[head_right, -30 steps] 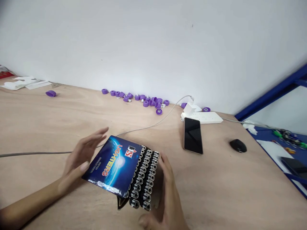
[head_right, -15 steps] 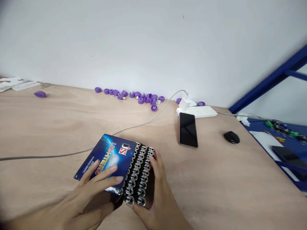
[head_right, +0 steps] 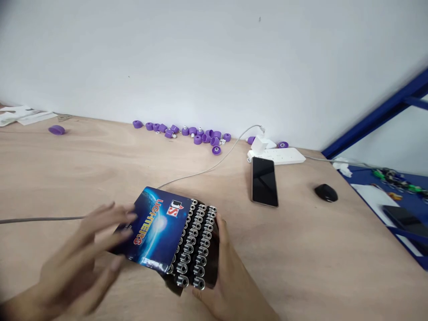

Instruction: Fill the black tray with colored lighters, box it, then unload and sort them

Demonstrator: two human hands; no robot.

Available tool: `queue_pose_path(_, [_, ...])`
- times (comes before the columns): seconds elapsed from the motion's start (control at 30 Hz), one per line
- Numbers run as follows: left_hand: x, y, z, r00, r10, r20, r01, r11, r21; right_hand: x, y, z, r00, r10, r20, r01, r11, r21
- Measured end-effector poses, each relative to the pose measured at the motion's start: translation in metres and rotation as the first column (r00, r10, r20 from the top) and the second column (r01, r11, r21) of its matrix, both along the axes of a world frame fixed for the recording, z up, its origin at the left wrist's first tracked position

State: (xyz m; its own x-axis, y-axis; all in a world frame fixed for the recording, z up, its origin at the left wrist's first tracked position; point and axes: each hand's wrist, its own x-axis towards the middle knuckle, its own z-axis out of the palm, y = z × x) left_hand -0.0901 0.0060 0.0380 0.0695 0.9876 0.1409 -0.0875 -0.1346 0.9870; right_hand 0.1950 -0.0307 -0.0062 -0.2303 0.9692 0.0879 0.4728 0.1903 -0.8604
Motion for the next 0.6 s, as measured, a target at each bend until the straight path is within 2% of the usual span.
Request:
queue_pose_path(0.07, [-0.006,0.020,-0.001,0.981,0.112,-0.156,-0.081,0.978,0.192,0.005,0.003,0.006,1.000,0.005,-0.009,-0.006,0.998,-0.068])
queue_pose_path(0.1, [-0.007,0.030,-0.003,0.979,0.121,-0.166,-0.087,0.976,0.198,0.007,0.003,0.009,1.000,-0.017,-0.018,0.015,0.995,-0.097])
queue_pose_path(0.17, [-0.003,0.045,-0.009,0.999,0.042,-0.034,-0.041,0.998,0.044,0.014,0.004,0.012,0.995,-0.099,-0.026,0.094,0.986,-0.140])
queue_pose_path(0.23, [0.003,0.053,-0.017,0.984,-0.047,0.173,0.070,0.989,-0.129,0.021,0.004,0.012,0.991,-0.135,0.007,0.134,0.978,-0.163])
queue_pose_path(0.3, [0.010,0.052,-0.024,0.946,-0.101,0.307,0.181,0.953,-0.244,0.028,0.007,0.013,0.995,-0.062,0.073,0.075,0.981,-0.182])
queue_pose_path(0.37, [0.015,0.047,-0.029,0.925,-0.128,0.358,0.246,0.919,-0.307,0.033,0.012,0.015,0.989,0.054,0.137,-0.032,0.987,-0.158])
queue_pose_path(0.47, [0.017,0.040,-0.032,0.917,-0.133,0.375,0.274,0.895,-0.352,0.034,0.027,0.022,0.948,0.197,0.250,-0.186,0.980,-0.066])
queue_pose_path(0.6, [0.018,0.038,-0.032,0.901,-0.137,0.412,0.297,0.887,-0.355,0.028,0.047,0.031,0.893,0.319,0.316,-0.312,0.947,-0.075])
